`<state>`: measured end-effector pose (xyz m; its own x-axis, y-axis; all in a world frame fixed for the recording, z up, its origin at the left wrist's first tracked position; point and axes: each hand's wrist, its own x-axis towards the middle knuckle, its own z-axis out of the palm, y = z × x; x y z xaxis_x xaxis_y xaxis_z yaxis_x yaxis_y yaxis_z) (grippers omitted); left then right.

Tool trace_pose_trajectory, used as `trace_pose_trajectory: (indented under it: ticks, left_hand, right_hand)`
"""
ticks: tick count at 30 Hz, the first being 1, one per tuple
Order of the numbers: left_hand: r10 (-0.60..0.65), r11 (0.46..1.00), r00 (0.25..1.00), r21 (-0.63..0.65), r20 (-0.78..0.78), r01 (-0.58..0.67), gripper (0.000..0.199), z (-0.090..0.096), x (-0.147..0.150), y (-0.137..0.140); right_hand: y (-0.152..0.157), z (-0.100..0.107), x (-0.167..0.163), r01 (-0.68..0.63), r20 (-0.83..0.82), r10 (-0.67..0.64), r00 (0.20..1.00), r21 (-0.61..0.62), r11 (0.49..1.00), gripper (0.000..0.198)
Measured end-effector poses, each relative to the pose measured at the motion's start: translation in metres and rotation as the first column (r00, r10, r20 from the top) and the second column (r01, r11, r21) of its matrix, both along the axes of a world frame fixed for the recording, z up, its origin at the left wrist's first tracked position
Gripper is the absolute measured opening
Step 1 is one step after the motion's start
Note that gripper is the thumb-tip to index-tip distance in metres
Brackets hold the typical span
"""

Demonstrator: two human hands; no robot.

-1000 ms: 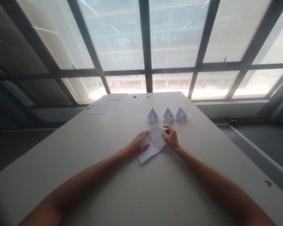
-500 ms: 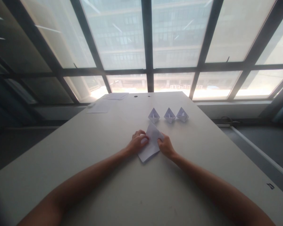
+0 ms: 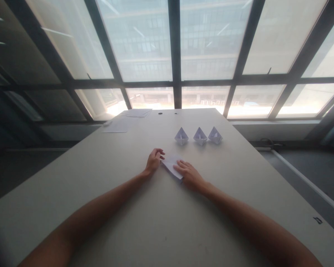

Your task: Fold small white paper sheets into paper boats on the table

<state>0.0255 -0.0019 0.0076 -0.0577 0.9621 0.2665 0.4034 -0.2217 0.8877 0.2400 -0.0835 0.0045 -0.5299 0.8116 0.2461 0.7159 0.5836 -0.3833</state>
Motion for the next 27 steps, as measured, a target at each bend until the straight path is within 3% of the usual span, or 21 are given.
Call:
trace_pose_trajectory:
  ticks: [3, 6, 10, 17, 22, 27]
  left_hand:
    - [0.018, 0.993, 0.997, 0.122, -0.081, -0.008, 0.026, 0.003, 0.001, -0.006]
    - [-0.090, 0.954, 0.964, 0.256, -0.252, 0.156, 0.027, 0.007, 0.006, -0.018]
    - [-0.222, 0.877, 0.878, 0.306, -0.424, 0.370, 0.032, 0.009, 0.013, -0.031]
    - [-0.358, 0.832, 0.784, 0.207, -0.508, 0.515, 0.032, -0.001, 0.012, -0.026]
    - [-0.470, 0.771, 0.690, 0.124, -0.551, 0.624, 0.036, -0.003, 0.012, -0.024]
    - [-0.470, 0.746, 0.609, 0.081, -0.639, 0.661, 0.041, -0.003, 0.014, -0.025]
  right_hand:
    - [-0.002, 0.003, 0.002, -0.042, 0.104, 0.044, 0.994, -0.019, 0.999, 0.074]
    - [-0.005, 0.009, 0.002, -0.091, 0.119, 0.090, 0.989, 0.000, 0.996, 0.066]
    - [-0.008, 0.015, 0.003, -0.168, 0.097, 0.166, 0.981, 0.015, 0.986, 0.060]
    - [-0.008, 0.028, 0.007, -0.297, 0.023, 0.297, 0.955, -0.021, 0.955, 0.062]
    - [-0.001, 0.022, 0.009, -0.338, -0.096, 0.343, 0.935, 0.060, 0.939, 0.055]
    - [0.010, 0.006, 0.010, -0.245, -0.179, 0.266, 0.947, 0.132, 0.960, 0.055]
